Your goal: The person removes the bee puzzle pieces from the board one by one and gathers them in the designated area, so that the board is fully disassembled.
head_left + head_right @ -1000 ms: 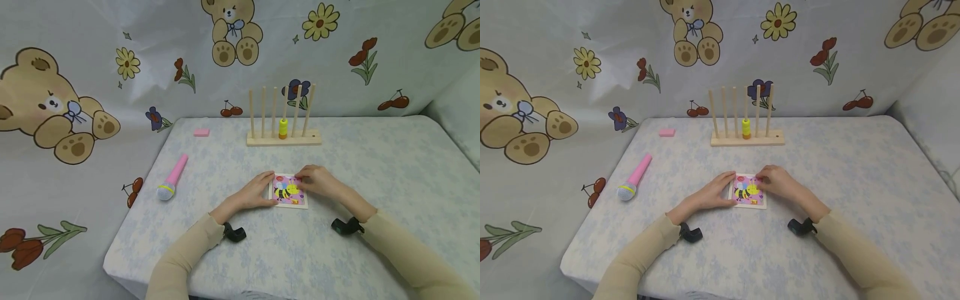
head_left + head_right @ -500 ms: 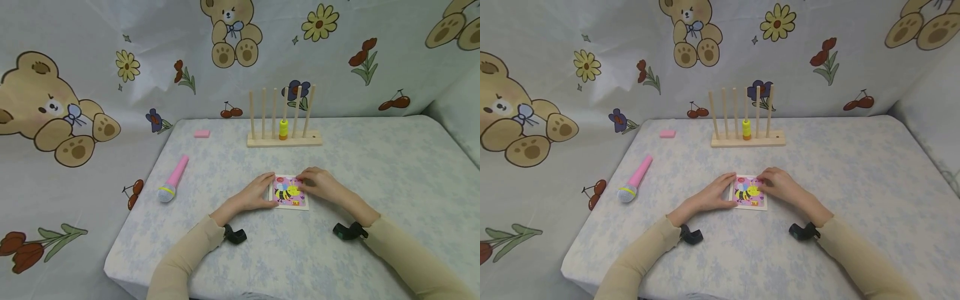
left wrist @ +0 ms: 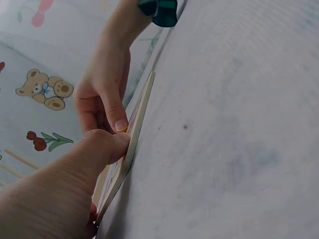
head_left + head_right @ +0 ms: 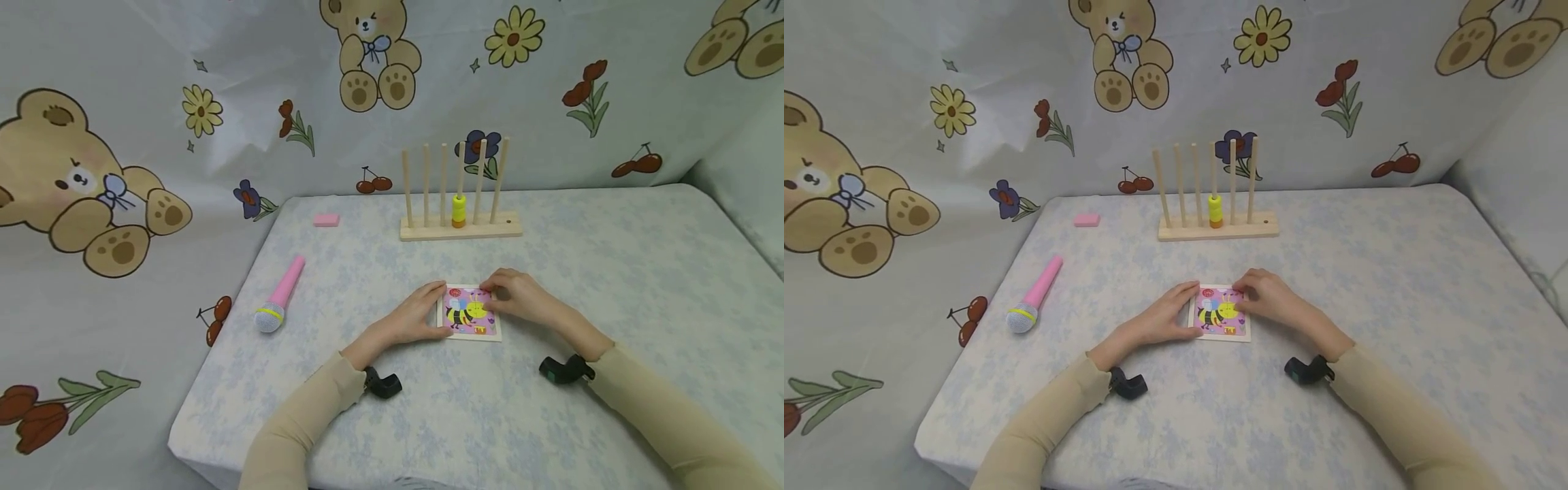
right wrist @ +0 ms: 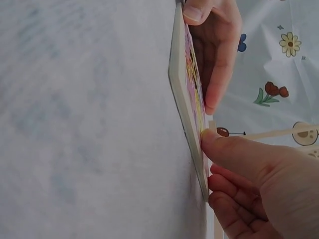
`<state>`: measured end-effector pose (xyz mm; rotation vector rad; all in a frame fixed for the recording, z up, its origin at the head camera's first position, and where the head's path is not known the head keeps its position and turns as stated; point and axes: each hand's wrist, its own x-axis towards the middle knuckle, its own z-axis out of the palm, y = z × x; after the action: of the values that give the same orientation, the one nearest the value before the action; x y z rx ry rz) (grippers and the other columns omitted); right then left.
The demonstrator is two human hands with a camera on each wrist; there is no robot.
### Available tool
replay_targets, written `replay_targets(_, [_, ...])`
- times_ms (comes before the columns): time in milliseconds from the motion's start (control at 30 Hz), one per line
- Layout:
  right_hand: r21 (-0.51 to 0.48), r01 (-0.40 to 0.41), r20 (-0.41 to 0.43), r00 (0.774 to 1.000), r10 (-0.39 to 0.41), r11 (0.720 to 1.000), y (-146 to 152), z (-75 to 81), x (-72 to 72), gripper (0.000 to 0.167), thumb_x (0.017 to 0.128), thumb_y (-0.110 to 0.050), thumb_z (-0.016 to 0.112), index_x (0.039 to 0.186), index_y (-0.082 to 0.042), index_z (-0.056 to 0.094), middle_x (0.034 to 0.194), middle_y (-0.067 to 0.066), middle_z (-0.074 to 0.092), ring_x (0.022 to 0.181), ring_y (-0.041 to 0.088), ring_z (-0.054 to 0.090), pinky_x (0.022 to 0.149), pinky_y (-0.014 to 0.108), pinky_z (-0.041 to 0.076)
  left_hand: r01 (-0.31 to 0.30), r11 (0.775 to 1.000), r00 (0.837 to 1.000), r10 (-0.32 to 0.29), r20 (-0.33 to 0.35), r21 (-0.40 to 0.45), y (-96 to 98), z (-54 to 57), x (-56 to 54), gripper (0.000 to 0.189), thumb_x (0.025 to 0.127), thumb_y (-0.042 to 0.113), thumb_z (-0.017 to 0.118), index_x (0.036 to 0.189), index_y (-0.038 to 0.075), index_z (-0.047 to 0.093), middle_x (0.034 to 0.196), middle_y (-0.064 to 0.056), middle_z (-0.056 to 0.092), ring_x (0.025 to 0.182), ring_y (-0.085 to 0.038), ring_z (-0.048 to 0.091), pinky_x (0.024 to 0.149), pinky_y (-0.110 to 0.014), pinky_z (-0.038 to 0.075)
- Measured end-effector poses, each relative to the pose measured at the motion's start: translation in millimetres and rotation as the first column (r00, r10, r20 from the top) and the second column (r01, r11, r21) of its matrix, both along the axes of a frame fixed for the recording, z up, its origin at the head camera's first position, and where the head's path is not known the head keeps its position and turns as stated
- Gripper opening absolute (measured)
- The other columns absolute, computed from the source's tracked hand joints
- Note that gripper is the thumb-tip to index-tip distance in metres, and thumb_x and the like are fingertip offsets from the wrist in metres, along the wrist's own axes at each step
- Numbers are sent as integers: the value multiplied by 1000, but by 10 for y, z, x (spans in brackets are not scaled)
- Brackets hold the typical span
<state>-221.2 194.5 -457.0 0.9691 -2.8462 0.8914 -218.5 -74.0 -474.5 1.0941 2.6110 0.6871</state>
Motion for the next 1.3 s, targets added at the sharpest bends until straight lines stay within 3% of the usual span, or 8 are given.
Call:
replay_targets(167, [-27,10,46,999,-9,1000,16,-13,-37,35,81,-19,77,110,-1,68,101,6,63,94,23,56,81,43,46,-2,1000,1000,2,-10,-1,2,5,-10,90,85,45,66,149,1,21,155,-9,17,140,-19,15,111,-33,20])
replay_targets(567, [-69,18,92,996,-12,997,29,-48,-38,37,81,-18,76,113,-1,68,101,6,60,87,20,51,73,37,44,0,1000,1000,0,-6,5,1,-15,-16,90,85,46,67,149,2,22,155,-9,18,140,-18,15,111,-32,19])
replay_targets(867, [-74,22,44,999,-19,997,1,-47,23,35,80,-13,77,111,-1,67,105,9,59,94,24,55,79,42,47,0,1000,1000,0,-7,2,-5,-38,-8,91,85,47,66,150,2,21,155,-8,17,140,-18,15,111,-32,19])
replay_targets(1300, [-33,-37,-27,999,36,999,-8,-18,-9,38,78,-14,79,112,1,68,100,6,56,84,18,50,71,34,47,-6,1000,1000,6,3,-5,-1,-3,-7,91,85,45,67,149,2,21,155,-8,17,140,-18,15,111,-31,19])
